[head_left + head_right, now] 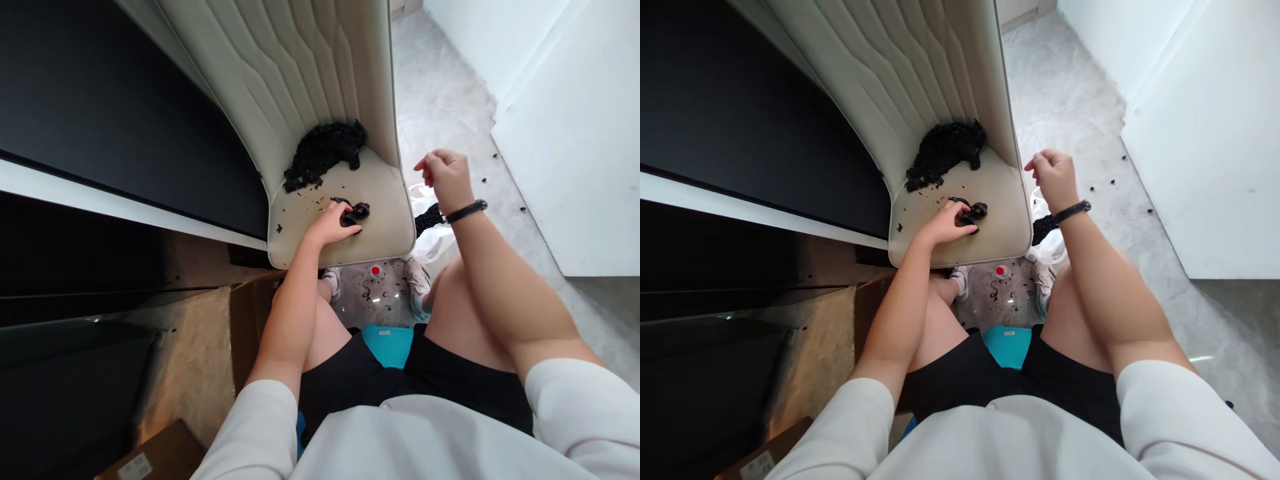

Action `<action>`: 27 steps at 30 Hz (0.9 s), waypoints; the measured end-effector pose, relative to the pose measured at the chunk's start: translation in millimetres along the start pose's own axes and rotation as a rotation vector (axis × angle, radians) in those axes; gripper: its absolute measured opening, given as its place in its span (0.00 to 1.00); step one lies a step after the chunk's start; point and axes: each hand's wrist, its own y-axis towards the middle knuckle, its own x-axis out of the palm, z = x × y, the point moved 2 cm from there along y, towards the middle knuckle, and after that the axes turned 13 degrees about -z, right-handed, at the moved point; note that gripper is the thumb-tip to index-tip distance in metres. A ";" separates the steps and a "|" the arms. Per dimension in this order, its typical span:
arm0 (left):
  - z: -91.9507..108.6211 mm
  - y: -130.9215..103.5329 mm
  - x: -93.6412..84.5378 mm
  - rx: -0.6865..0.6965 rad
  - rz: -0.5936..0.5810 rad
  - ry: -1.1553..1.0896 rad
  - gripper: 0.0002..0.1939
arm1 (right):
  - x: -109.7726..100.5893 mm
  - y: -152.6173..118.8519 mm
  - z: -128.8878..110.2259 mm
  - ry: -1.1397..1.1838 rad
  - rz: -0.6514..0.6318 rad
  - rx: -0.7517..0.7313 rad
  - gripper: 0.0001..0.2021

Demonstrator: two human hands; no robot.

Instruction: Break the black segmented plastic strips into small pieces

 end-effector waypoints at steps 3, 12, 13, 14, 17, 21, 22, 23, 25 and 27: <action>2.9 0.8 2.8 0.059 0.048 0.009 0.20 | 22.9 -1.8 3.1 -0.173 -0.234 -0.030 0.14; 0.9 7.6 -0.5 0.156 0.090 -0.414 0.07 | 78.1 -16.4 10.2 -0.560 -0.846 -0.371 0.36; 0.7 5.9 -2.2 0.161 0.104 -0.453 0.09 | 80.7 -15.8 10.1 -0.557 -0.863 -0.367 0.35; 0.5 3.7 -4.0 0.161 0.115 -0.493 0.12 | 82.3 -14.4 9.2 -0.543 -0.866 -0.357 0.31; -0.3 -3.3 -8.5 0.163 0.113 -0.618 0.17 | 83.1 -9.3 2.8 -0.448 -0.832 -0.299 0.15; -1.4 -11.1 -13.2 0.180 0.133 -0.681 0.17 | 83.5 -8.6 -6.2 -0.190 -0.791 -0.179 0.13; -1.3 -12.8 -14.1 0.186 0.146 -0.684 0.17 | 85.0 -10.1 -7.4 -0.119 -0.794 -0.171 0.15; -0.9 -14.3 -14.8 0.192 0.157 -0.689 0.16 | 87.2 -12.2 -8.0 -0.061 -0.806 -0.175 0.20; 0.8 -16.9 -15.9 0.205 0.178 -0.705 0.15 | 93.3 -17.2 -7.9 -0.014 -0.838 -0.207 0.31; 3.1 -18.4 -16.7 0.218 0.211 -0.724 0.13 | 99.7 -22.0 -8.0 -0.050 -0.827 -0.270 0.37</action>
